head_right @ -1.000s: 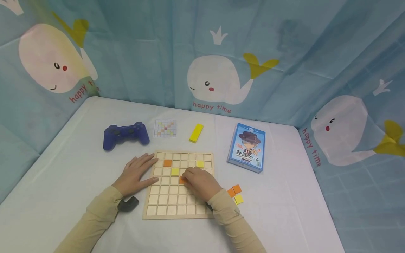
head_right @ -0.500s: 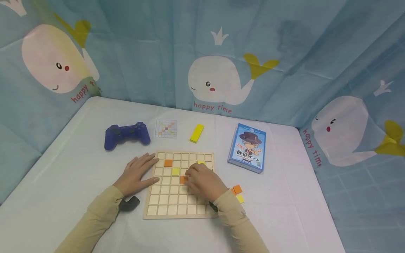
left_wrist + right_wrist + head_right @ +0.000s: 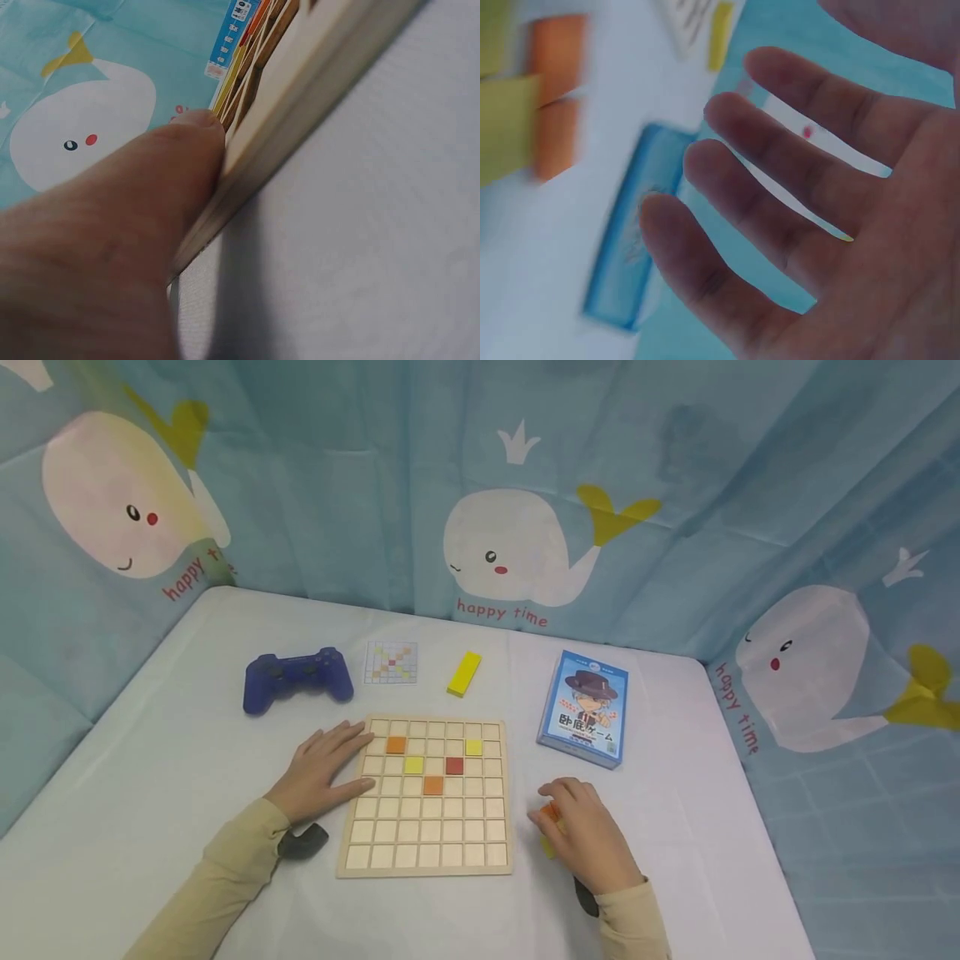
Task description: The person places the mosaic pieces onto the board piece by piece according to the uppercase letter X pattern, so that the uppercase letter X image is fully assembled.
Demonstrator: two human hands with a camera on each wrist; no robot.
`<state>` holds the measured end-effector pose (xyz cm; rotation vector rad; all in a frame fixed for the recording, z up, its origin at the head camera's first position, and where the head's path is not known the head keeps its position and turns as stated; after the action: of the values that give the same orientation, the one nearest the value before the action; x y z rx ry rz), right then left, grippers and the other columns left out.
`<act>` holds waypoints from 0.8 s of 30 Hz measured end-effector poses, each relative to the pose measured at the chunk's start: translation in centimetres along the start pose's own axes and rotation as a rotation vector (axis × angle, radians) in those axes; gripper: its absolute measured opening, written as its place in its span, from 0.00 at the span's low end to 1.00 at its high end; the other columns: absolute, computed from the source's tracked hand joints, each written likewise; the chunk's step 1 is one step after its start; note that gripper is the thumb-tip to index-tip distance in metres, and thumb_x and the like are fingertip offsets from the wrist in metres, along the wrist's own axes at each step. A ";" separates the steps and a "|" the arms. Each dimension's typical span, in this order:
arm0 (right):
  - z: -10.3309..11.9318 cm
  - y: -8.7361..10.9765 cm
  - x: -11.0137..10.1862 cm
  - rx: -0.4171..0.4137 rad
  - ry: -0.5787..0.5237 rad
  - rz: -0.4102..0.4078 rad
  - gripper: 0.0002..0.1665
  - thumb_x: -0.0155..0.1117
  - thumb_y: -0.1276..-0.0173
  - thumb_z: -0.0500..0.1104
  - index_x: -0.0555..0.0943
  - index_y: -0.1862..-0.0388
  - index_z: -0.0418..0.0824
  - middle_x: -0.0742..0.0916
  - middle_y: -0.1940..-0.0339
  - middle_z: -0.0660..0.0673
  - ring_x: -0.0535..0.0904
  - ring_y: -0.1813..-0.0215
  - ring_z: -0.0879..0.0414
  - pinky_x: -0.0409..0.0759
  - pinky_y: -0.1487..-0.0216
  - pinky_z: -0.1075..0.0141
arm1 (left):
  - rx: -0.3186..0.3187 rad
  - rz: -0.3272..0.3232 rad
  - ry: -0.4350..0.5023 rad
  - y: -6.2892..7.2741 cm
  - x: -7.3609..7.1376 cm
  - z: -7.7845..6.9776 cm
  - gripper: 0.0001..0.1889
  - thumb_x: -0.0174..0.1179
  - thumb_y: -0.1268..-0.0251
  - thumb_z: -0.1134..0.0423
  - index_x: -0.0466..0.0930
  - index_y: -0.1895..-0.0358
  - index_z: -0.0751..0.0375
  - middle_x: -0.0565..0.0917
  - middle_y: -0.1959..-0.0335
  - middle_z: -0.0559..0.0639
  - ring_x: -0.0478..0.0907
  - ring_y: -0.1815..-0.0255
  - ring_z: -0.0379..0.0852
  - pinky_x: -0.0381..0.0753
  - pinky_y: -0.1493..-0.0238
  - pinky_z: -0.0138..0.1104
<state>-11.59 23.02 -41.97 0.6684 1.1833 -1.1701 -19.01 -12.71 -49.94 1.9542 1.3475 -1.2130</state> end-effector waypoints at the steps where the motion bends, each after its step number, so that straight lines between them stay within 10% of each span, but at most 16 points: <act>1: -0.4 0.6 0.1 0.031 -0.006 0.000 0.16 0.71 0.39 0.46 0.80 0.55 0.41 0.82 0.54 0.49 0.76 0.48 0.53 0.80 0.48 0.56 | 0.001 0.002 0.002 0.0 0.1 0.0 0.39 0.58 0.40 0.38 0.63 0.28 0.52 0.60 0.26 0.53 0.50 0.23 0.55 0.40 0.24 0.53; 16: -2.6 3.9 2.4 0.221 -0.031 0.024 0.18 0.74 0.43 0.41 0.80 0.54 0.42 0.82 0.53 0.45 0.78 0.49 0.48 0.80 0.47 0.51 | 0.002 0.003 -0.001 -0.1 0.1 0.1 0.39 0.58 0.40 0.38 0.63 0.29 0.52 0.60 0.26 0.53 0.50 0.24 0.56 0.40 0.25 0.54; 24: -3.0 3.9 2.6 0.161 0.001 -0.071 0.16 0.74 0.46 0.33 0.81 0.59 0.42 0.82 0.58 0.47 0.79 0.53 0.50 0.82 0.52 0.54 | 0.003 -0.001 -0.002 0.0 0.0 0.0 0.39 0.58 0.40 0.38 0.63 0.29 0.53 0.60 0.26 0.53 0.50 0.23 0.55 0.41 0.25 0.54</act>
<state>-9.10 26.06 -45.91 0.7532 1.1285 -1.3351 -19.04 -12.67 -49.91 1.9539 1.3471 -1.2174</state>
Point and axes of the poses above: each hand's wrist, its own y-axis away from the middle knuckle, its own x-axis out of the palm, z = x × y, the point moved 5 cm from there along -y, towards the middle knuckle
